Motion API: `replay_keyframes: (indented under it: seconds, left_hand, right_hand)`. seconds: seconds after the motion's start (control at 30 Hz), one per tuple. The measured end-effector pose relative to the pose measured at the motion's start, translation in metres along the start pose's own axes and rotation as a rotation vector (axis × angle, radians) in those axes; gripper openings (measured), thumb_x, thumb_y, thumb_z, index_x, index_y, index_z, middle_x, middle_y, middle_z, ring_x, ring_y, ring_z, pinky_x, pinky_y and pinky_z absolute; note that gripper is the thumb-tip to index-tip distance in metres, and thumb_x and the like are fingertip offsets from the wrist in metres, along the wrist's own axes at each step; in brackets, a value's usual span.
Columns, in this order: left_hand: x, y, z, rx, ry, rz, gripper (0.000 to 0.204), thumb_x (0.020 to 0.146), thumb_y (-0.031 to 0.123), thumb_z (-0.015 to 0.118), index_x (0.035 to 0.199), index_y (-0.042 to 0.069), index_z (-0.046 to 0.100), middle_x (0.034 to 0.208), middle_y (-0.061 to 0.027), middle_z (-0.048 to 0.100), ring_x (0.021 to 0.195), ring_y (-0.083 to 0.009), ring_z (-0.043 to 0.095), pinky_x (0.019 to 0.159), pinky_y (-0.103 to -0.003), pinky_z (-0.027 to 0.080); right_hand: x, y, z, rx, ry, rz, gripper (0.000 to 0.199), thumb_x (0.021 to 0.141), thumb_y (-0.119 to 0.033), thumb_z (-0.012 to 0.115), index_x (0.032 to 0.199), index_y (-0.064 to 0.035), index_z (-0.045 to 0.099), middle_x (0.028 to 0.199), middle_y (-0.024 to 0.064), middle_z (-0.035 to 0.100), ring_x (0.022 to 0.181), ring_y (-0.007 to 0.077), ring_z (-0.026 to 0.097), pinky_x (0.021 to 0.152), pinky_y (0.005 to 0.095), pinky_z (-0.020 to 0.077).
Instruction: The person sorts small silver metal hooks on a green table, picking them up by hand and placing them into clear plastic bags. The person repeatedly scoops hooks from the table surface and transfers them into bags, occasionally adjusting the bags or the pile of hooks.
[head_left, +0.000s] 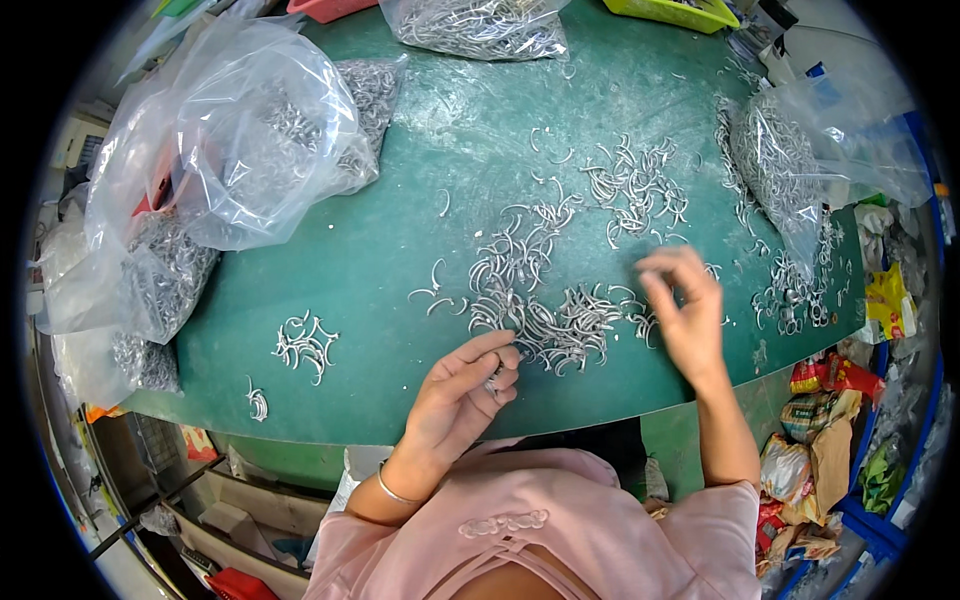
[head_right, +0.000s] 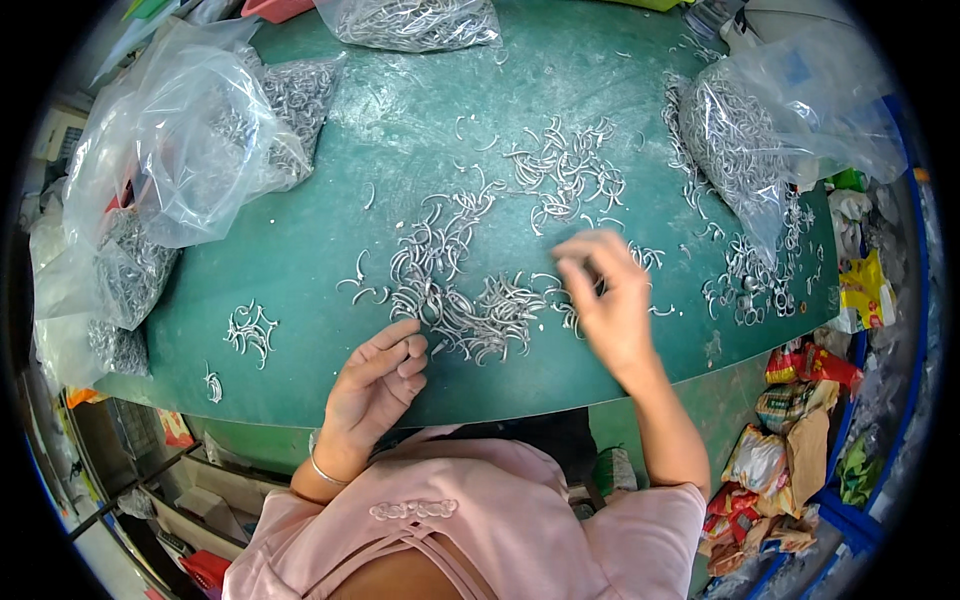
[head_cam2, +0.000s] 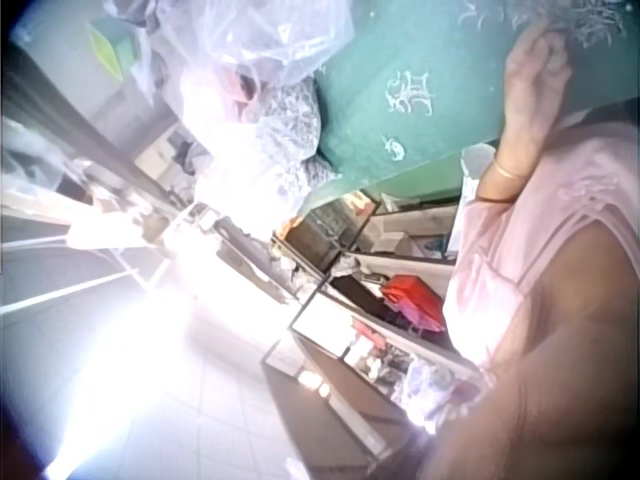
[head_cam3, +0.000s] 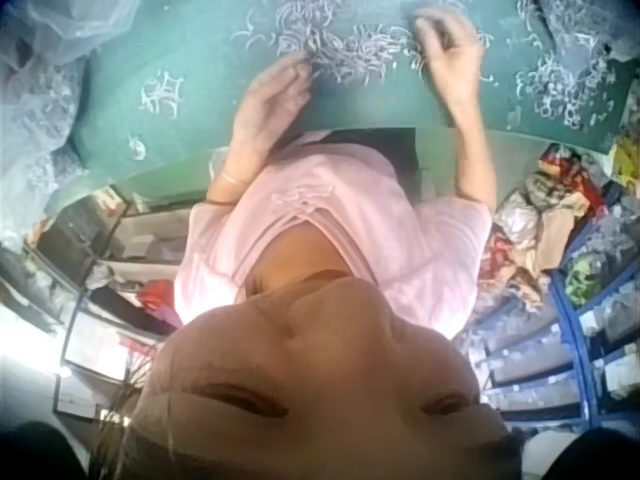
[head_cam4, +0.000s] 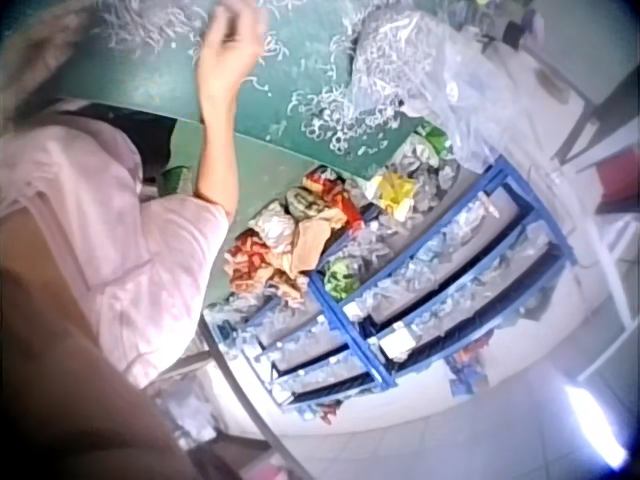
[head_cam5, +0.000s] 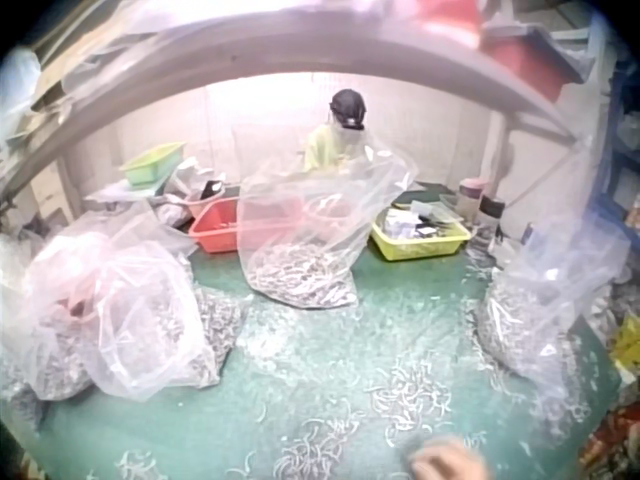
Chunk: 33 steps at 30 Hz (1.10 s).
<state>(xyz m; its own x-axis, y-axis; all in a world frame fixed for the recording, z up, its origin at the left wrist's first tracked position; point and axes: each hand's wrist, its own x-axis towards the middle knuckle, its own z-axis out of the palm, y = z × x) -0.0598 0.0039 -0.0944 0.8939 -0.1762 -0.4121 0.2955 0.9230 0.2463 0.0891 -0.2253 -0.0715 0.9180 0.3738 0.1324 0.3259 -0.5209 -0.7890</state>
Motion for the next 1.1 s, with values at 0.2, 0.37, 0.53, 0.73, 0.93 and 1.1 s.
replay_keyframes:
  seconds: [0.2,0.37,0.53,0.73,0.93,1.1]
  left_hand:
    - [0.007,-0.006,0.022,0.106,0.005,-0.056,0.039,0.093,0.004,0.052,0.13,-0.007,0.047,0.126,-0.0181,0.055,0.111,-0.026,0.056,0.098,-0.038,0.046]
    - [0.011,-0.009,0.032,0.072,0.01,-0.108,0.045,0.098,0.014,0.048,0.134,-0.012,0.041,0.137,-0.0223,0.047,0.125,-0.0322,0.047,0.109,-0.044,0.036]
    - [0.01,-0.01,0.022,-0.043,-0.045,-0.189,0.035,0.1,0.02,0.047,0.125,-0.004,0.051,0.091,-0.0091,0.057,0.079,-0.015,0.054,0.07,-0.026,0.047]
    - [-0.004,0.001,0.016,0.082,0.037,-0.193,0.025,0.099,0.017,0.049,0.115,0.0,0.058,0.068,0.0006,0.044,0.051,-0.0046,0.031,0.04,-0.018,0.026]
    - [-0.007,0.003,0.014,0.064,0.131,-0.139,0.026,0.097,0.013,0.052,0.118,-0.001,0.058,0.085,-0.0043,0.053,0.061,-0.007,0.039,0.052,-0.018,0.036]
    - [-0.004,0.001,0.009,0.055,0.068,-0.073,0.03,0.095,0.01,0.054,0.122,-0.003,0.056,0.1,-0.0077,0.059,0.08,-0.0117,0.051,0.07,-0.024,0.045]
  right_hand:
    - [0.028,0.027,-0.005,-0.555,0.119,-0.188,0.02,0.079,-0.006,0.069,0.095,0.0001,0.06,0.094,0.0121,0.056,0.092,0.0329,0.051,0.081,0.0396,0.042]
    - [-0.003,-0.02,0.005,0.058,-0.207,-0.073,0.017,0.077,-0.006,0.07,0.091,-0.0016,0.061,0.099,0.0124,0.06,0.093,0.0318,0.057,0.084,0.0383,0.0446]
    - [0.003,-0.041,0.011,-0.08,-0.3,-0.326,0.04,0.073,-0.016,0.076,0.108,-0.0042,0.061,0.113,0.0121,0.058,0.109,0.0312,0.052,0.093,0.0413,0.0398]
    - [-0.007,-0.009,0.027,-0.214,-0.393,-0.385,0.036,0.071,-0.015,0.076,0.103,-0.005,0.062,0.112,0.0107,0.056,0.11,0.0317,0.049,0.092,0.043,0.0378]
    - [0.018,-0.021,0.021,-0.354,-0.103,-0.349,0.021,0.073,-0.006,0.071,0.092,-0.0058,0.061,0.102,0.0087,0.057,0.099,0.0296,0.051,0.084,0.0402,0.0381]
    - [0.023,-0.041,0.07,-0.435,-0.217,-0.463,0.019,0.075,-0.009,0.07,0.091,-0.006,0.062,0.096,0.0075,0.054,0.096,0.0263,0.05,0.085,0.0409,0.0362]
